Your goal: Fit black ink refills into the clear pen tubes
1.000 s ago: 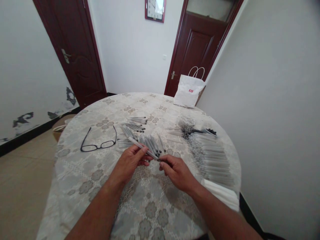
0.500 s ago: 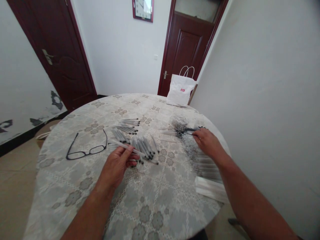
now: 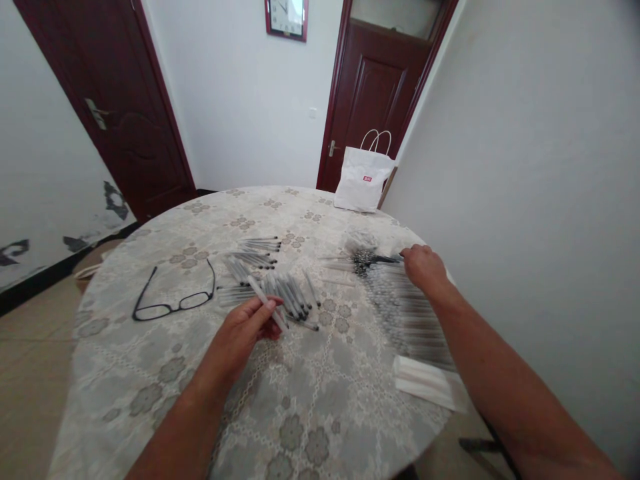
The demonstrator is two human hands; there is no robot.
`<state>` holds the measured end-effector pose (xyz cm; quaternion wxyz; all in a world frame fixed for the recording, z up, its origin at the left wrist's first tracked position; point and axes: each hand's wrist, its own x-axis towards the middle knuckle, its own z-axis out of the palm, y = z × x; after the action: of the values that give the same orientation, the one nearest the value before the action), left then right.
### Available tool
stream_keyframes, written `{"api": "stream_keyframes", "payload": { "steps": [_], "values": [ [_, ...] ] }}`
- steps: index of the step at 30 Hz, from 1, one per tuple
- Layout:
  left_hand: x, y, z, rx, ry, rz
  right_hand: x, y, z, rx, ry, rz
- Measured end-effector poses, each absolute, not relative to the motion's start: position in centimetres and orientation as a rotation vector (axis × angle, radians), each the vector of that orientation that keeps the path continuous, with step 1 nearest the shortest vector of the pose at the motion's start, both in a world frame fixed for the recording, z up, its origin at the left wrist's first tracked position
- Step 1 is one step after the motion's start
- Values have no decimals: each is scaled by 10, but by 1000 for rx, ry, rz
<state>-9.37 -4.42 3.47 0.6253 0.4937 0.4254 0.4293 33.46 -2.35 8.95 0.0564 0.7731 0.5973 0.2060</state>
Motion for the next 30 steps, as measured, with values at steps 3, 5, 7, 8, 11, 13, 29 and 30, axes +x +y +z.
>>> {"api": "stream_keyframes", "payload": {
  "steps": [3,5,7,8,11,13,29,30],
  "values": [
    [-92,-49,36,1160,923,976,304,-37,89,2414,2033,626],
    [-91,-52,36,1187,885,945,271,-49,85,2436,2336,498],
    [-90,-54,36,1178,845,913,233,-63,79,2407,2670,196],
    [-89,-54,36,1170,847,897,213,-69,76,2392,2797,-2],
    [-88,-56,37,1185,878,858,160,-80,69,2363,2966,-594],
    [-88,-58,40,1222,883,830,134,-79,65,2367,2964,-930],
    [-76,-63,44,1972,1034,864,93,-78,38,2413,2894,-1609],
    [-75,-62,43,1975,1058,855,94,-79,40,2479,2947,-1447]
  ]
}}
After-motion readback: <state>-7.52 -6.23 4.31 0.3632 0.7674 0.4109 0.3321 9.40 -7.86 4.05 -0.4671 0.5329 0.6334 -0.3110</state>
